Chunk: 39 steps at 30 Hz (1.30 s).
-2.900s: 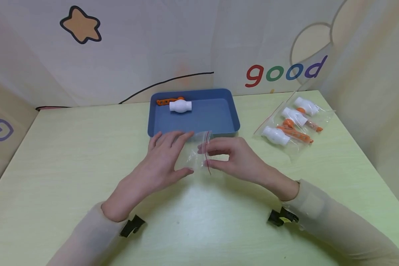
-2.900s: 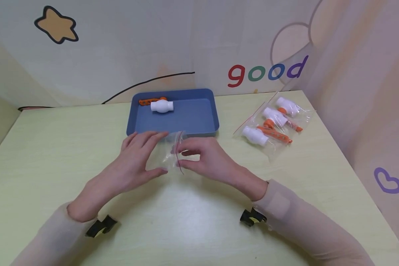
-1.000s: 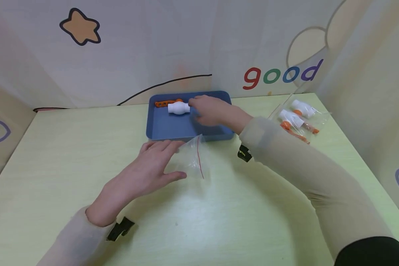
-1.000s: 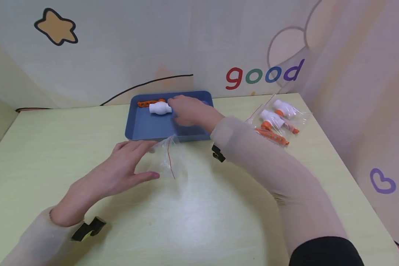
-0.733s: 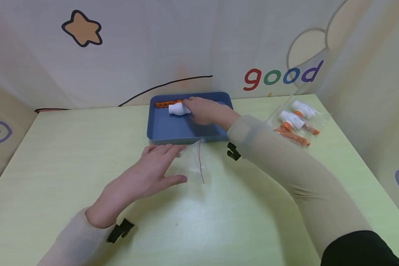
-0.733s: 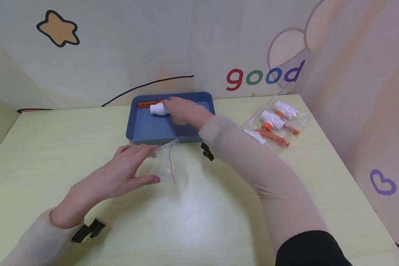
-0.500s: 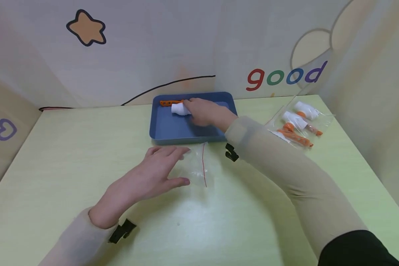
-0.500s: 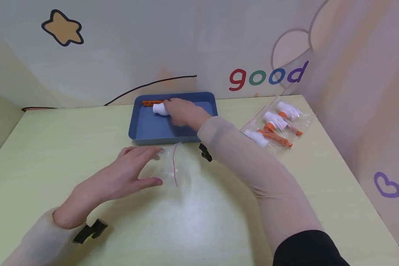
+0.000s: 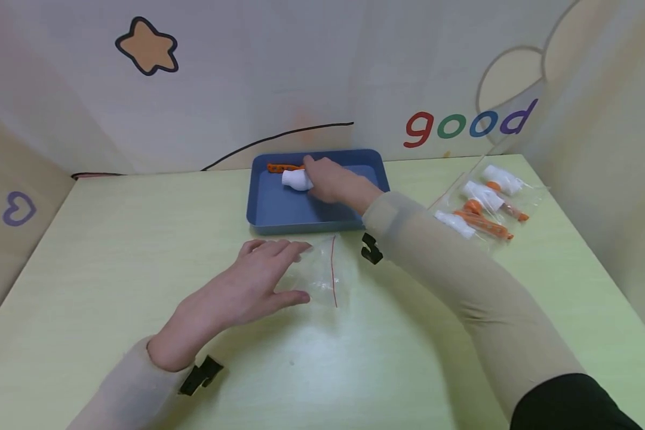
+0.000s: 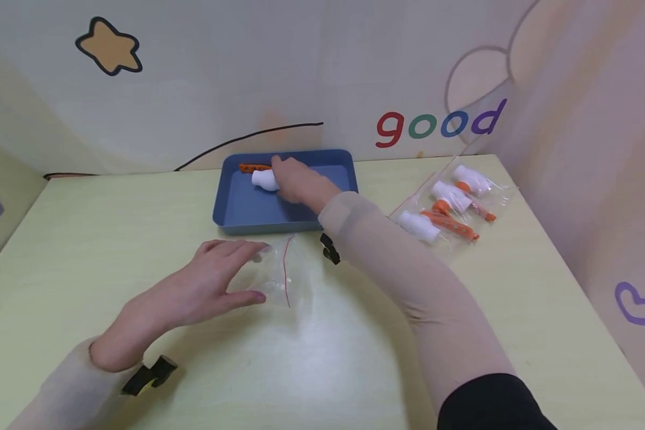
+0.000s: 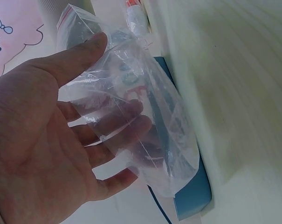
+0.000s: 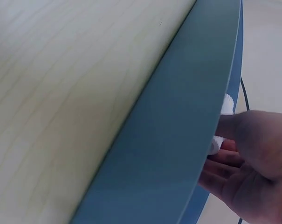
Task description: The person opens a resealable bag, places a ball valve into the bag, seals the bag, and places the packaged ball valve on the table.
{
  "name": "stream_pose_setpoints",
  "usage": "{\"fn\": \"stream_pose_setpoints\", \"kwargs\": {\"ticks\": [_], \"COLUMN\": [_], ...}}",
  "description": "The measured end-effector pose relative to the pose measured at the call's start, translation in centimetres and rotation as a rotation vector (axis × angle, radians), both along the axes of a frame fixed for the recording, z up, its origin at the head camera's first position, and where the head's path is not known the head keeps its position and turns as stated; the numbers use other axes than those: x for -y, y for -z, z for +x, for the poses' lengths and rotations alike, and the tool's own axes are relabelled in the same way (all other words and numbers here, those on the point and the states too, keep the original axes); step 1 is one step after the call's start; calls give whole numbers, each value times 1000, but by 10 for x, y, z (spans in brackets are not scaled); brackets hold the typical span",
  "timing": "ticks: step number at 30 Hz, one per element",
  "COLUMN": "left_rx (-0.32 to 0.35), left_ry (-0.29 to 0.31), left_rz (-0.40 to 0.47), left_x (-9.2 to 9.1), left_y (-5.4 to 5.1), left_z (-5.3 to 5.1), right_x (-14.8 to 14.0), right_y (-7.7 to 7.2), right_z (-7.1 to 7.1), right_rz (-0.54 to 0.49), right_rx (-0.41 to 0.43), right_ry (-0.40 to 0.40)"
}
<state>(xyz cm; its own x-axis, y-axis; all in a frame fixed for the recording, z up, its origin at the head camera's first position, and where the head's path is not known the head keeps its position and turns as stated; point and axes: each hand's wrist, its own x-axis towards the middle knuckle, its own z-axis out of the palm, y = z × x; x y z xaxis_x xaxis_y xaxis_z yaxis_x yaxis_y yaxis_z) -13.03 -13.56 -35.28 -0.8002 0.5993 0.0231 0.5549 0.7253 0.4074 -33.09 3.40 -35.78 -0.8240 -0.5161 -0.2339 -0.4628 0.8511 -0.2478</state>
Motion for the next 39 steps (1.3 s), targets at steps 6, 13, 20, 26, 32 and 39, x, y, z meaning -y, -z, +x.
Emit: {"fn": "stream_pose_setpoints", "kwargs": {"ticks": [6, 13, 20, 26, 32, 39], "left_rx": [-7, -2, 9, 25, 21, 37], "left_ry": [-2, 4, 5, -17, -22, -33], "left_rz": [-14, -16, -23, -22, 16, 46], "left_x": [-1, -2, -3, -1, 5, 10], "left_y": [2, 3, 4, 2, 0, -1], "left_z": [0, -2, -3, -6, -11, -22], "right_x": [-2, -11, -25, -32, -40, -56], "right_y": [3, 1, -5, -11, -18, -28], "right_z": [1, 6, 14, 18, 23, 39], "right_rz": [-48, -142, -348, -505, -573, -668], "right_rx": [-47, -56, -69, -49, -28, -40], "right_ry": [27, 38, 76, 133, 158, 185]}}
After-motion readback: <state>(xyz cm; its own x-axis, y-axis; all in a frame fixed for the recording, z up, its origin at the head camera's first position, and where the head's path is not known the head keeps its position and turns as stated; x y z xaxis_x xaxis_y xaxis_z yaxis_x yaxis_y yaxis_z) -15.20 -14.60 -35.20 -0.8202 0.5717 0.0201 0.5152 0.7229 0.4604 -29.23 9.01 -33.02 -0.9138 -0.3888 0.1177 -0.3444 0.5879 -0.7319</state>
